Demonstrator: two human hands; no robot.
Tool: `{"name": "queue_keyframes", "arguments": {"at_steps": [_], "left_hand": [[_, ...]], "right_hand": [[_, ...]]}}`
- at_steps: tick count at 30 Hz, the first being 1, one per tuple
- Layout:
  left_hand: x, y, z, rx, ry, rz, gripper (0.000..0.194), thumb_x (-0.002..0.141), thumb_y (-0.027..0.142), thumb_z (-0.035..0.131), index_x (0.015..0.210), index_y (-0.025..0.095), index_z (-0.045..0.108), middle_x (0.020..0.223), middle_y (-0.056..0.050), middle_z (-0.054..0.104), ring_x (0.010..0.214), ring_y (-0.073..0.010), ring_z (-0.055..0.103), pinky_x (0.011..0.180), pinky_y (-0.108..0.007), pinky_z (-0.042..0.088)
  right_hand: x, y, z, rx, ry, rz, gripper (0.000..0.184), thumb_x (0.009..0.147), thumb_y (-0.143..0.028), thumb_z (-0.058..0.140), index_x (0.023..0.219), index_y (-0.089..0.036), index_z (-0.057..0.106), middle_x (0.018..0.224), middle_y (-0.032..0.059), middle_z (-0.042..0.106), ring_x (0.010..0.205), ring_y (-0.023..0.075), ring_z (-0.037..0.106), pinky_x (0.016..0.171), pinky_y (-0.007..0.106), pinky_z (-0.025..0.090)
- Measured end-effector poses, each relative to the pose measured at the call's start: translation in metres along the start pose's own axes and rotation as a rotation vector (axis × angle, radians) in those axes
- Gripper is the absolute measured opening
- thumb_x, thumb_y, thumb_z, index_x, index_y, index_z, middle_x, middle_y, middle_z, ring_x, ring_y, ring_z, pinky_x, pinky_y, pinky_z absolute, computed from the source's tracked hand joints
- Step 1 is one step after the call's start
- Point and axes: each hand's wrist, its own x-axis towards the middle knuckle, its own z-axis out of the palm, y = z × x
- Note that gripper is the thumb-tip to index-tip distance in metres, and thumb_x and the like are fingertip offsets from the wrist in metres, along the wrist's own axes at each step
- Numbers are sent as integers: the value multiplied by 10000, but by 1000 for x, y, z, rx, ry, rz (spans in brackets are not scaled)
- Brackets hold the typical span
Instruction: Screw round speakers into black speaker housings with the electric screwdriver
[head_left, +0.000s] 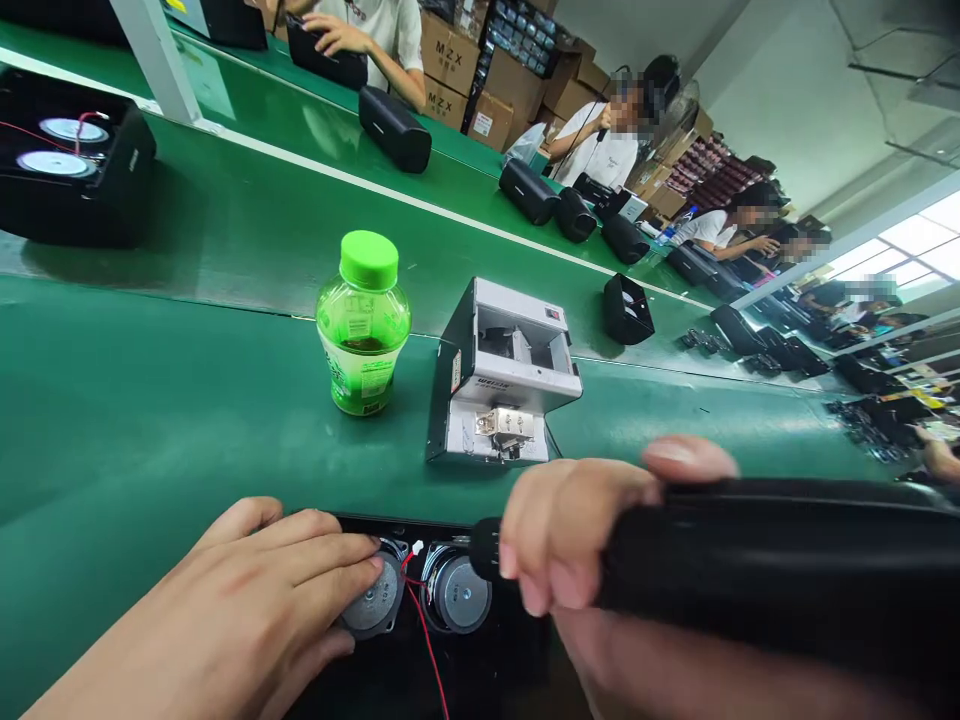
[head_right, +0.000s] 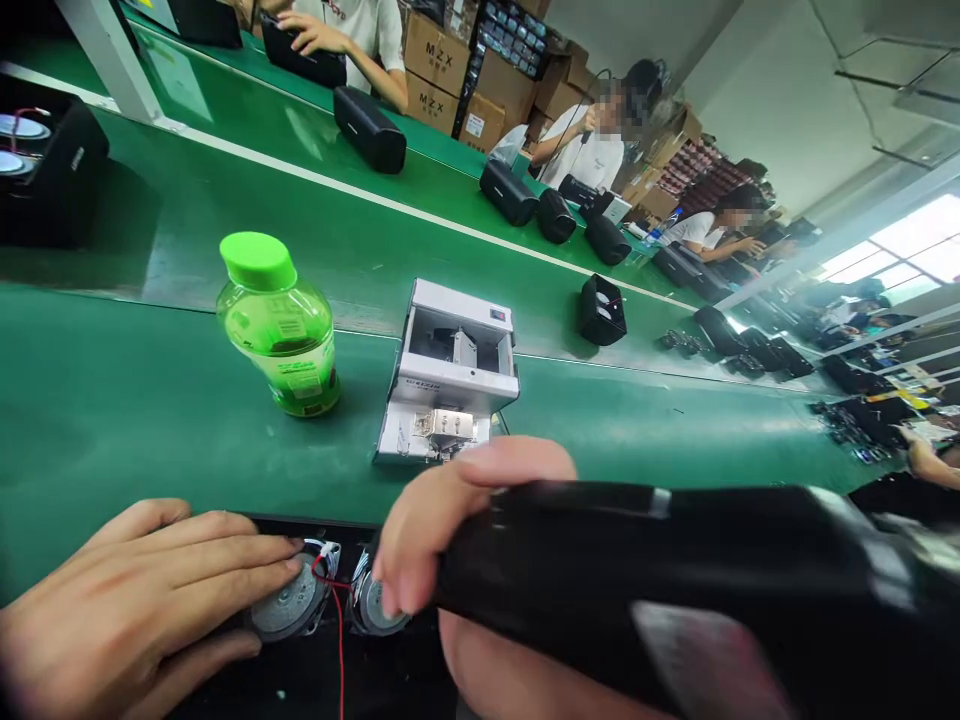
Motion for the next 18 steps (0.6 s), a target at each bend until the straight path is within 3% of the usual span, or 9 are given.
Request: {"name": "queue_keyframes", "arguments": {"at_steps": [3, 6, 11, 16, 18], "left_hand": [[-3, -8, -5, 61, -33, 61, 271, 1233, 463, 805, 1475, 481, 926, 1333, 44, 1014, 1232, -295, 923, 1116, -472, 617], [0, -10, -11, 109, -66, 108, 237, 1247, 403, 785, 1446, 463, 898, 1321, 89, 1012, 1181, -255, 918, 1046, -469, 558], [11, -1, -16, 68, -101, 101, 209, 1237, 381, 789, 1417, 429, 884, 1317, 90, 1005, 1150, -234, 906, 969, -470, 529], [11, 3, -11, 44, -49, 67, 286, 1320, 338, 622, 1363, 413, 895, 1258, 65, 1005, 1143, -254, 889, 995, -496, 485], [11, 2, -9, 23, -33, 67, 269, 1319, 361, 639, 1360, 415, 900, 1258, 67, 1006, 1133, -252, 888, 977, -491, 483]], "right_hand": [[6, 26, 12, 76, -29, 92, 641, 1039, -972, 879, 1341, -414, 971, 758, -13, 866, 594, 242, 787, 613, 405, 687], [10, 40, 20, 128, -16, 128, 689, 964, -994, 943, 1269, -376, 934, 722, -25, 856, 542, 231, 749, 587, 373, 654], [8, 44, 23, 135, -7, 100, 686, 993, -987, 923, 1253, -352, 931, 688, -36, 831, 510, 204, 709, 559, 327, 619], [5, 50, 22, 127, -38, 88, 734, 1047, -1029, 813, 1329, -362, 935, 730, -24, 832, 570, 220, 743, 596, 348, 655], [7, 51, 24, 121, -26, 95, 742, 1009, -1040, 844, 1293, -360, 927, 697, -30, 825, 527, 217, 718, 572, 342, 628]]}}
